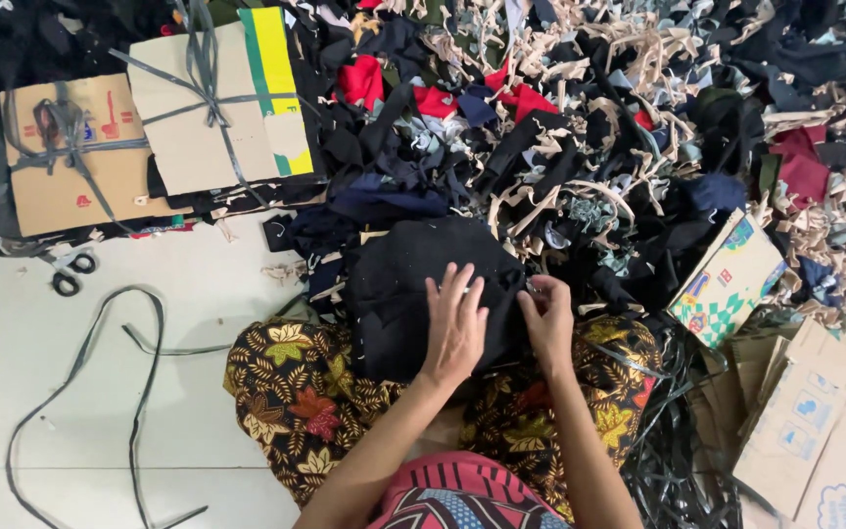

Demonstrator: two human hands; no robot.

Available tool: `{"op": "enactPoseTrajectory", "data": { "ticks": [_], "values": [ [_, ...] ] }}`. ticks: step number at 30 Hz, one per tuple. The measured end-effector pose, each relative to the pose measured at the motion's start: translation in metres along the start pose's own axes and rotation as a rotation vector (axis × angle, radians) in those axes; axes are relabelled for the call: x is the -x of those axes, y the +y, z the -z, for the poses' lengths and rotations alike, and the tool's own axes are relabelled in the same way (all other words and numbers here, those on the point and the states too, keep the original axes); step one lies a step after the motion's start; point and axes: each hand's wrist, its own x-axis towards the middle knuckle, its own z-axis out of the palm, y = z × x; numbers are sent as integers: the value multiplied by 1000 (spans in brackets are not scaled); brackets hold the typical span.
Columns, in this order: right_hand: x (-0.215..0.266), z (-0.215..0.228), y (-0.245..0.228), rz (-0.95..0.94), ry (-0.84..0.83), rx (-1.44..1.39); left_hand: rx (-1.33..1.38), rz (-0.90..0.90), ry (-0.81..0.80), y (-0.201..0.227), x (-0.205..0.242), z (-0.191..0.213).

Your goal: The person folds a black fabric item and places it on a pile. They then place a cardboard sheet on top, wrap it with a black strap, and tie it securely. The person repeats the process with another fabric item and cardboard, creating a second bundle.

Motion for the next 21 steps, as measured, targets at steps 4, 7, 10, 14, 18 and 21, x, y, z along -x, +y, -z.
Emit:
{"op": "enactPoseTrajectory", "data": {
  "ticks": [4, 7, 10, 14, 18, 21],
  "values": [
    [15, 0, -35, 288, 46, 240, -216, 98, 1, -11, -12, 43],
    [27, -5, -50, 403, 114, 387, -341, 190, -77, -20, -15, 63],
    [32, -15, -53, 454, 171, 478, -369, 180, -142, -28, -16, 69],
    [27, -28, -47, 448, 146, 529, -342, 185, -128, -32, -19, 67],
    [22, -33, -43, 383, 134, 304, -328, 194, -96, -37, -14, 64],
    [20, -42, -33, 444, 143, 374, -365, 178, -103, -43, -11, 62]
  ]
}}
